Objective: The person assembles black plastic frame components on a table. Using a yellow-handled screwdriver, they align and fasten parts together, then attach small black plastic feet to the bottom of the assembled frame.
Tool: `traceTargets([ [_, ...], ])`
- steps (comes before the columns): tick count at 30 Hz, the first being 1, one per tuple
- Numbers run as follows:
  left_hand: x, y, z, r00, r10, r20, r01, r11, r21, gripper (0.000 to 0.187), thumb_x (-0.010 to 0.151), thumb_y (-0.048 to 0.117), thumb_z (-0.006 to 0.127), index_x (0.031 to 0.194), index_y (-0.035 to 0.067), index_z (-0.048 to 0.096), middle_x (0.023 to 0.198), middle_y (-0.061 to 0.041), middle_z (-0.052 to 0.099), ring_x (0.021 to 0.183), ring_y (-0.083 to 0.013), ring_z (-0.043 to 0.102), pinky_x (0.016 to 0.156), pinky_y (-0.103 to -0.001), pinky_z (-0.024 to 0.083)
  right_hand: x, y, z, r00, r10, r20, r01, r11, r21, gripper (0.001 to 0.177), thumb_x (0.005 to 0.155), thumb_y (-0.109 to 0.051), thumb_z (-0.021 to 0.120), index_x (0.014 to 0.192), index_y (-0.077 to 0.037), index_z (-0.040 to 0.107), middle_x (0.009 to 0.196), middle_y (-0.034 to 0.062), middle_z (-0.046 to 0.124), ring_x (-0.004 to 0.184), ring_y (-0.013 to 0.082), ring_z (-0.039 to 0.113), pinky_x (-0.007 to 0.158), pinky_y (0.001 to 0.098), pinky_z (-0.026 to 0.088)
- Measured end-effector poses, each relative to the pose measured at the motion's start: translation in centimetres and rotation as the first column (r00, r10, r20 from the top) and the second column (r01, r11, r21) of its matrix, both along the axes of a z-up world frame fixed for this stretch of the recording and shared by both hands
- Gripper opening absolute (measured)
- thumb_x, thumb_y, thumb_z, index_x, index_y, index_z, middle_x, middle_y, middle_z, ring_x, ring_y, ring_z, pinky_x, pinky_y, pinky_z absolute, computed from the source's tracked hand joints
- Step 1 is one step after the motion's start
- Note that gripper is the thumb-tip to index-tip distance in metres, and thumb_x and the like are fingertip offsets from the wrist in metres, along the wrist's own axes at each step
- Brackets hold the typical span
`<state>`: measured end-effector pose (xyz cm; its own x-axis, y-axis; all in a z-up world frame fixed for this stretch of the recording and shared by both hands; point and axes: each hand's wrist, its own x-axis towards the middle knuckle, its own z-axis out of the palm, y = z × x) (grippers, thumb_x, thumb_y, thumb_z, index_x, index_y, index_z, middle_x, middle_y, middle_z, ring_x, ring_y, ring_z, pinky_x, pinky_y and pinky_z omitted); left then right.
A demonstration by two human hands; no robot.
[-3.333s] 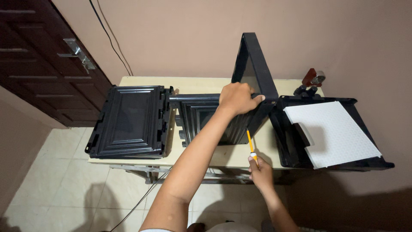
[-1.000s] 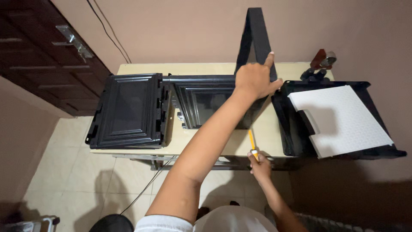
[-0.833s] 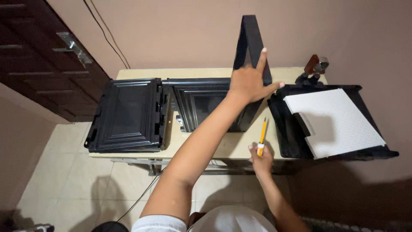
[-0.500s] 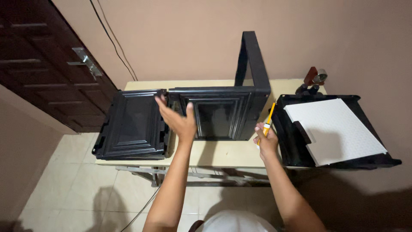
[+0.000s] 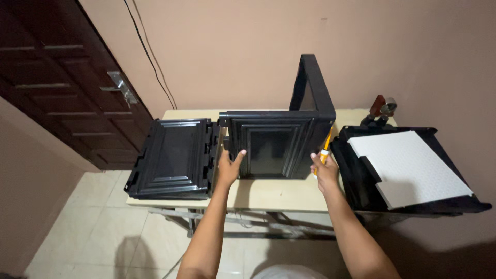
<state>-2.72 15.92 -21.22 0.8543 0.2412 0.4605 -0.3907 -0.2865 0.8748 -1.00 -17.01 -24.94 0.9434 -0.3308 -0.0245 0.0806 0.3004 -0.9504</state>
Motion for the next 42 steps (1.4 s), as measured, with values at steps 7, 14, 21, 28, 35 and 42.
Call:
traceTargets([
  [7,-1.0,0.0,7.7,0.995,0.097,0.000,-0.097,0.995,-0.035,0.038,0.091,0.033,0.080,0.099,-0.001,0.066,0.082,-0.009,0.073,0.068,-0.0145,0.060,0.063,-0.032,0.050,-1.2,-1.2,6.9,0.983,0.038,0.180,-0.029,0.998,-0.053,0.024,0.087,-0.012,0.080,0.102,-0.008,0.062,0.075,-0.0008,0.061,0.055,0.0097,0.056,0.051,0.0236,0.045],
  [14,-2.0,1.1,15.5,0.957,0.248,-0.149,-0.236,0.967,0.097,0.049,0.083,0.047,0.080,0.094,0.000,0.073,0.078,-0.012,0.075,0.070,-0.0204,0.072,0.068,-0.035,0.055,-3.0,-1.8,17.3,0.993,0.113,0.039,-0.103,0.972,-0.210,0.020,0.084,-0.009,0.079,0.099,-0.002,0.068,0.070,0.0016,0.060,0.055,0.0106,0.054,0.050,0.0249,0.045],
  [21,-0.8,2.3,15.9,0.854,0.240,-0.461,-0.173,0.968,0.184,0.051,0.085,0.046,0.078,0.088,-0.005,0.075,0.075,-0.017,0.074,0.069,-0.0243,0.073,0.067,-0.037,0.055,-0.8,-2.7,17.8,0.984,0.159,-0.080,-0.175,0.947,-0.271,0.020,0.084,-0.009,0.081,0.097,0.001,0.070,0.068,0.0024,0.057,0.054,0.0112,0.050,0.049,0.0261,0.042],
  [28,1.3,3.7,10.9,0.840,0.102,-0.532,-0.108,0.994,0.020,0.045,0.084,0.038,0.081,0.085,-0.007,0.075,0.074,-0.015,0.075,0.068,-0.0221,0.073,0.066,-0.034,0.055,1.0,-3.0,14.7,0.978,0.129,-0.167,-0.171,0.946,-0.274,0.020,0.082,-0.008,0.080,0.097,0.000,0.071,0.069,0.0021,0.060,0.054,0.0110,0.052,0.049,0.0274,0.044],
  [35,2.9,5.5,8.8,0.803,-0.302,-0.514,0.132,0.931,-0.340,0.031,0.087,0.022,0.081,0.098,-0.005,0.073,0.086,-0.011,0.076,0.077,-0.0199,0.071,0.073,-0.033,0.057,3.9,-4.4,13.3,0.974,0.154,-0.164,-0.198,0.933,-0.299,0.021,0.083,-0.010,0.082,0.097,0.003,0.073,0.068,0.0009,0.056,0.054,0.0101,0.049,0.049,0.0263,0.041],
  [42,-1.3,3.6,10.2,0.748,-0.383,-0.542,0.140,0.889,-0.435,0.064,0.085,0.019,0.077,0.141,0.006,0.051,0.119,-0.011,0.071,0.105,-0.0195,0.071,0.088,-0.037,0.058,2.6,-5.1,14.5,0.973,0.135,-0.187,-0.205,0.876,-0.437,0.028,0.087,-0.017,0.081,0.100,0.006,0.072,0.068,0.0027,0.057,0.054,0.0109,0.050,0.050,0.0273,0.043],
])
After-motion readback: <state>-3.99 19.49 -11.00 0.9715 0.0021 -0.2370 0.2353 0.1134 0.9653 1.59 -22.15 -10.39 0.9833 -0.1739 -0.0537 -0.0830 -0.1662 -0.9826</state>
